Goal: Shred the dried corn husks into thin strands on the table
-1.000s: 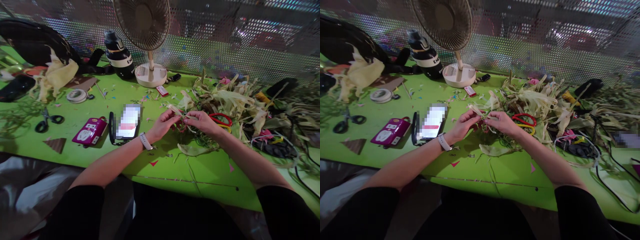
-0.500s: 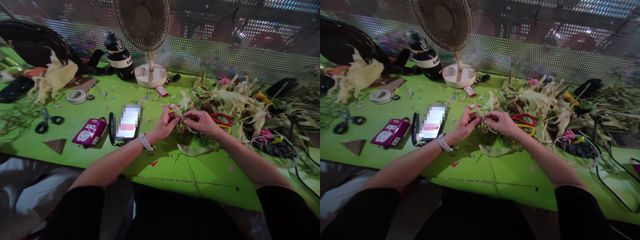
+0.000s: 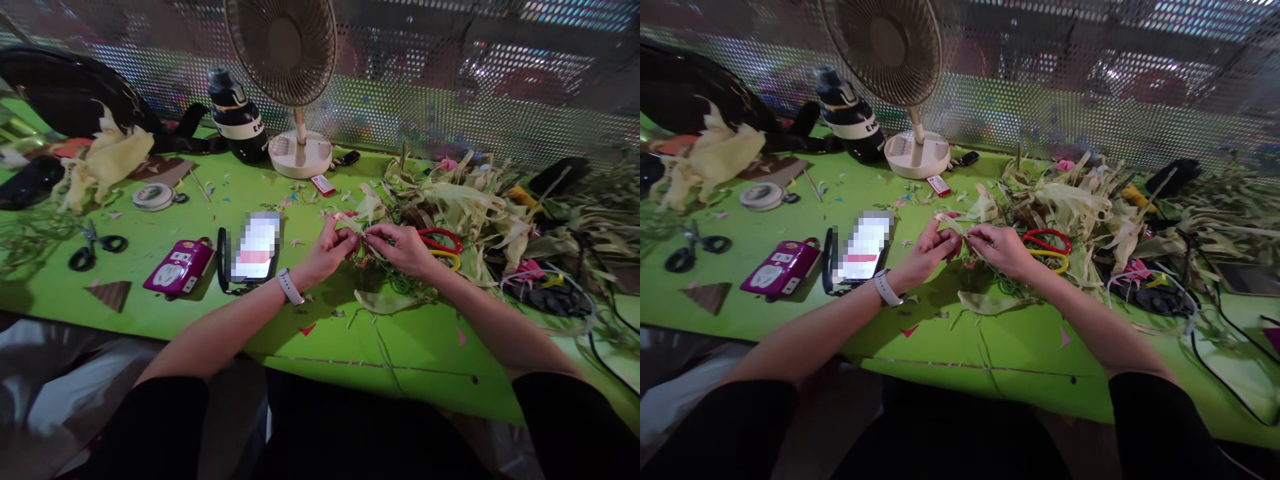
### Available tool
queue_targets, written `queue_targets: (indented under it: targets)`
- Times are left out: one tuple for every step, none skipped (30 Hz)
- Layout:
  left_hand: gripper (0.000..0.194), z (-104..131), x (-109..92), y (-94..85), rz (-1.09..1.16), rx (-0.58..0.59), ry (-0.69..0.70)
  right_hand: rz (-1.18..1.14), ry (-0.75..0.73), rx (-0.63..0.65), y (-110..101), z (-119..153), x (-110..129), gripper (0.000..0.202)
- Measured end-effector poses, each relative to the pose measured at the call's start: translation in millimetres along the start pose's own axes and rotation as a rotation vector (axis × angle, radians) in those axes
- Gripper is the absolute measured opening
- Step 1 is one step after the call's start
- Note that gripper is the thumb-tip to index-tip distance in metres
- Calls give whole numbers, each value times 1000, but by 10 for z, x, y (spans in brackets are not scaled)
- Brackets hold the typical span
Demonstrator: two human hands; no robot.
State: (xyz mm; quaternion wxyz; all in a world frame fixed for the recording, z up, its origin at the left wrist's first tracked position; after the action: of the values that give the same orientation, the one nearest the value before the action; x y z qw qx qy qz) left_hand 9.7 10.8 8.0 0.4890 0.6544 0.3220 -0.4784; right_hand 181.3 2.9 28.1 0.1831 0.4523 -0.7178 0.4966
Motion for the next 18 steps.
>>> queue_targets:
  targets:
    - [45, 5, -8, 2, 0, 2, -5, 7, -3, 0, 0, 0, 1, 23]
    - [46, 10, -16, 3, -4, 1, -12, 13, -5, 0, -1, -2, 2, 23]
    - [46, 15, -24, 4, -11, -4, -21, 19, -5, -1, -3, -3, 2, 23]
    - [48, 20, -32, 3, -19, -12, -32, 24, -5, -2, -7, -5, 1, 22]
    - [50, 23, -38, 1, -24, -20, -45, 29, -7, -5, -11, -7, 1, 22]
    - [53, 25, -42, -2, -24, -27, -56, 34, -12, -7, -15, -8, 2, 22]
    - [56, 24, -43, -8, -17, -30, -65, 40, -19, -11, -21, -10, 3, 22]
    - [58, 20, -41, -17, -4, -33, -73, 47, -27, -13, -26, -12, 6, 22]
    - [58, 14, -36, -26, 15, -35, -81, 52, -37, -13, -30, -13, 9, 22]
    - [56, 6, -26, -36, 34, -34, -97, 55, -48, -8, -32, -14, 13, 22]
    - [52, -1, -12, -43, 49, -31, -122, 56, -61, 1, -32, -14, 18, 22]
    - [47, -7, 5, -47, 54, -32, -153, 55, -74, 8, -28, -12, 22, 21]
    - [42, -10, 21, -47, 45, -38, -181, 55, -87, 19, -22, -9, 25, 21]
    - [39, -11, 34, -44, 24, -53, -194, 58, -100, 28, -12, -4, 27, 20]
    - [39, -10, 40, -38, -10, -78, -184, 65, -115, 30, -1, 1, 28, 20]
    - [40, -8, 39, -30, -51, -113, -148, 75, -131, 25, 10, 8, 28, 20]
    - [41, -4, 32, -22, -91, -153, -97, 89, -146, 12, 22, 14, 28, 19]
    - [42, 1, 23, -16, -129, -193, -52, 102, -162, -5, 32, 21, 27, 19]
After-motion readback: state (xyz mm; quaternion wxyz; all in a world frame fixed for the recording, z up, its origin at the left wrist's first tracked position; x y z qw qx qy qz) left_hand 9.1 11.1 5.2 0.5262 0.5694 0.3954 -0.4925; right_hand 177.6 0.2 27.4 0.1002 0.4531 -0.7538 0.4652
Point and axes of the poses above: each hand's wrist, its own z-axis away from the middle knuckle, its own y-axis out of the palm, x = y × z, the point moved 2 cm from there along -z, towards the middle knuckle, and after that the axes turned 12 degrees about -x, right-handed, at the moved point
